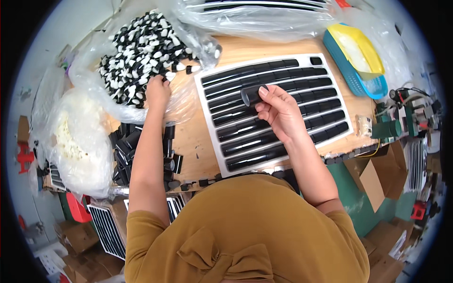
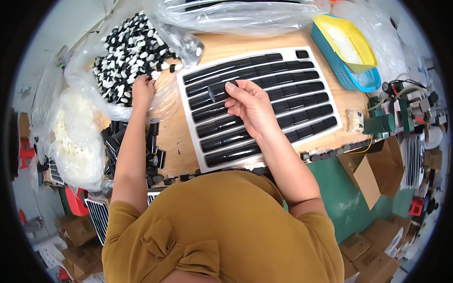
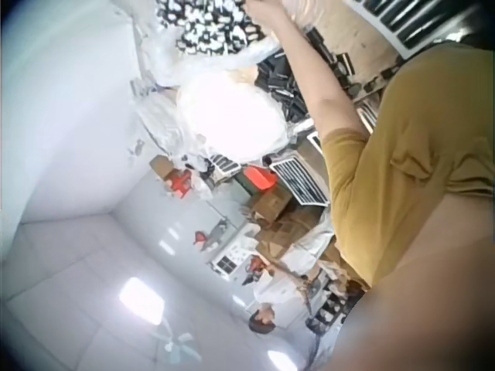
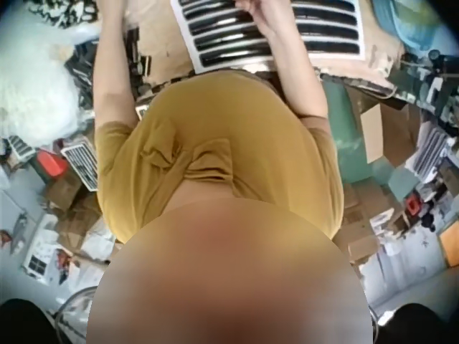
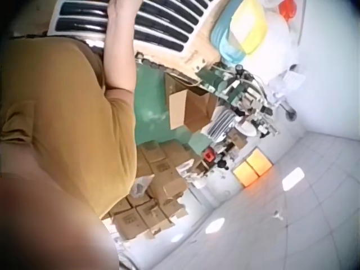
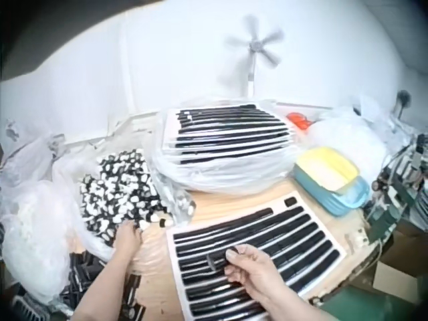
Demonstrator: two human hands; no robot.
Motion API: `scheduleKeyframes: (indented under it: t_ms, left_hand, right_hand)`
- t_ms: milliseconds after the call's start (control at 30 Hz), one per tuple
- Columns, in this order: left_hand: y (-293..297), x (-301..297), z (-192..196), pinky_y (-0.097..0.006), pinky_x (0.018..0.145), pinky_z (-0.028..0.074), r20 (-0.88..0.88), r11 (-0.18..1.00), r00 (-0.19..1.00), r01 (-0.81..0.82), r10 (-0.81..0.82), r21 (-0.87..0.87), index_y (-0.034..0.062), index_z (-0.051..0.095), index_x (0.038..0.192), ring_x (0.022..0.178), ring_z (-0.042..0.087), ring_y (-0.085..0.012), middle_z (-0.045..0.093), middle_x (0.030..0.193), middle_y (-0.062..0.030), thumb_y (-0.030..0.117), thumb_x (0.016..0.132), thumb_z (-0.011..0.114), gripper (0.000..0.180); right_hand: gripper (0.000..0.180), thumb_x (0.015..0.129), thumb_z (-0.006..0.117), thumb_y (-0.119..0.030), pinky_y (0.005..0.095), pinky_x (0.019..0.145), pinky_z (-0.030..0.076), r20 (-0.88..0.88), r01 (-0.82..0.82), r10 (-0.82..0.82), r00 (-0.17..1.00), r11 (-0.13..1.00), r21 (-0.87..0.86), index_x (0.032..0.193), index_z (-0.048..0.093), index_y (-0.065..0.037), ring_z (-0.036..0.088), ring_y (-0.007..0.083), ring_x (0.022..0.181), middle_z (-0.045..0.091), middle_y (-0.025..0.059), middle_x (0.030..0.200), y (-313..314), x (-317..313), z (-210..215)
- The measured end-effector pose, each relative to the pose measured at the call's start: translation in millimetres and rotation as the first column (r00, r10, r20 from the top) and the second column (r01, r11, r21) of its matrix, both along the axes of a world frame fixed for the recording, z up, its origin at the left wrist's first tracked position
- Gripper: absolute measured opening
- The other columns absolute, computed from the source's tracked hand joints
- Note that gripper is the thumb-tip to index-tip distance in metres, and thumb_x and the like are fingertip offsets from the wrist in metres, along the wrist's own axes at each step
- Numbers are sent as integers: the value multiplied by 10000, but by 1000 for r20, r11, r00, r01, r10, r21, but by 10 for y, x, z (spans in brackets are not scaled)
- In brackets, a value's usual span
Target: Assembling black cylindrical components into a white packaging tray at a workshop table.
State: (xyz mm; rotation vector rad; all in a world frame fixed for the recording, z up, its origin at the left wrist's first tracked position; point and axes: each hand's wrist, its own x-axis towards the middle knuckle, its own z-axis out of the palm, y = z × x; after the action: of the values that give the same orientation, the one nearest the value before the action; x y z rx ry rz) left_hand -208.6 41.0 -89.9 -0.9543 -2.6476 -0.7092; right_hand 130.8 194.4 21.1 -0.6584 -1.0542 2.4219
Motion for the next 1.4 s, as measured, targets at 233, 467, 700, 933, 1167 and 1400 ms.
scheduleKeyframes:
  t_ms: [233, 467, 700, 933, 1167, 1400]
  left_hand:
    - [-122, 302, 206, -363, 635, 481, 148, 966, 984, -128, 96, 225, 57, 600, 995, 660, 606, -251, 611, 718, -96, 125, 711, 719, 315]
    - [-268, 1366, 763, -182, 640, 434, 561, 697, 718, -148, -412, 701, -23, 584, 1077, 727, 566, -69, 595, 816, -11, 56, 853, 664, 251]
    - [-383, 1658, 588, -198, 648, 481, 652, 658, 601, -261, -461, 706, -10, 578, 1094, 731, 633, -100, 651, 870, -39, 59, 869, 648, 246]
    - [-466, 1658, 621, -198, 651, 486, 653, 661, 614, -268, -443, 701, -1, 580, 1092, 743, 645, -109, 650, 852, -33, 69, 873, 651, 240]
    - [-378, 1761, 654, -219, 678, 501, 694, 650, 544, -318, -471, 690, -4, 576, 1118, 746, 648, -125, 651, 848, -43, 42, 869, 643, 262]
    - [-321, 1887, 665, -239, 702, 524, 725, 642, 370, -340, -581, 688, -25, 576, 1105, 781, 674, -165, 671, 840, -81, 2, 860, 632, 253]
  right_hand:
    - [255, 839, 697, -99, 206, 501, 484, 78, 207, -236, 969, 940, 270, 1019, 520, -60, 600, 106, 637, 608, 24, 762, 296, 144, -73]
    - [407, 763, 782, -179, 252, 499, 491, 211, 382, -785, 583, 494, 781, 988, 505, 17, 622, 147, 585, 627, 107, 755, 2019, 250, -591]
    - [424, 689, 832, -240, 299, 526, 490, 249, 23, -864, 437, 287, 958, 892, 552, 5, 622, 166, 565, 628, 89, 758, 2701, 52, -1134]
    - [383, 762, 711, -457, 399, 730, 499, 268, -462, -900, 344, 86, 883, 942, 679, -120, 613, 295, 844, 637, 147, 890, 2389, 31, -919]
    - [418, 793, 680, -432, 448, 892, 427, 213, -539, -968, 134, 109, 835, 1058, 694, -109, 460, 373, 1098, 563, 170, 1129, 2619, 142, -902]
    - [483, 789, 659, -507, 472, 962, 369, 259, -582, -963, 71, 171, 795, 1047, 697, -100, 435, 374, 1150, 546, 158, 1206, 2747, 114, -1110]
